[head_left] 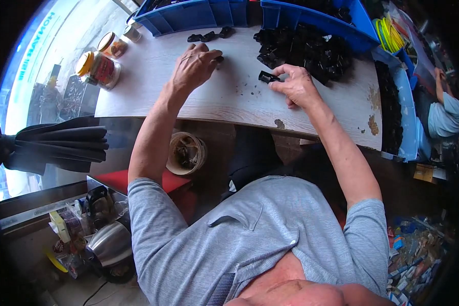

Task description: Assembling small black plastic components by snapping pieces together at a workbench.

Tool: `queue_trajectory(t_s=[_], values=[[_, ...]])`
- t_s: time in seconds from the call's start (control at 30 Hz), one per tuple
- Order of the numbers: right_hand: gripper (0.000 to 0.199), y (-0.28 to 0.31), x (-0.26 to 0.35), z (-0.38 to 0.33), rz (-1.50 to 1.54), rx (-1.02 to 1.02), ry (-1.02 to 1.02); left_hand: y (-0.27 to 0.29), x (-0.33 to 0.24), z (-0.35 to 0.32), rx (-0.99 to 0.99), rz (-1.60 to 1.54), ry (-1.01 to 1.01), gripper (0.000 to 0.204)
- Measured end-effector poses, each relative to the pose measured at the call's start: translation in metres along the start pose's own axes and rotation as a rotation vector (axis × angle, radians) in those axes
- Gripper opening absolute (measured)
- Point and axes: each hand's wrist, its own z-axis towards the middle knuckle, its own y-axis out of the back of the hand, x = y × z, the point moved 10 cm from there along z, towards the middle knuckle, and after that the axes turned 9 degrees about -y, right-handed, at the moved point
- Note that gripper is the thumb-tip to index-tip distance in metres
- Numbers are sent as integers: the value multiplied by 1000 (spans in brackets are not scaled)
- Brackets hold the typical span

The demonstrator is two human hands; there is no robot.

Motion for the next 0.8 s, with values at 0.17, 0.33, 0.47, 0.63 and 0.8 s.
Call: queue_trajectory(t_s=[0.17, 0.33, 0.47, 0.63, 0.8], values=[[33, 0, 0, -2, -11, 1, 11, -6, -1, -8, -43, -90, 54, 27], [34, 0, 2, -5, -46, -5, 14, 4, -48, -7, -300, -462, 51, 30], [35, 0, 1, -4, -30, 16, 6, -1, -95, 10, -300, -503, -90, 29], [38, 4, -3, -4, 10, -14, -7, -11, -107, 22, -137, -458, -152, 27], [40, 1, -7, 2, 35, 36, 31, -14, -111, 14, -171, -584, -176, 30]])
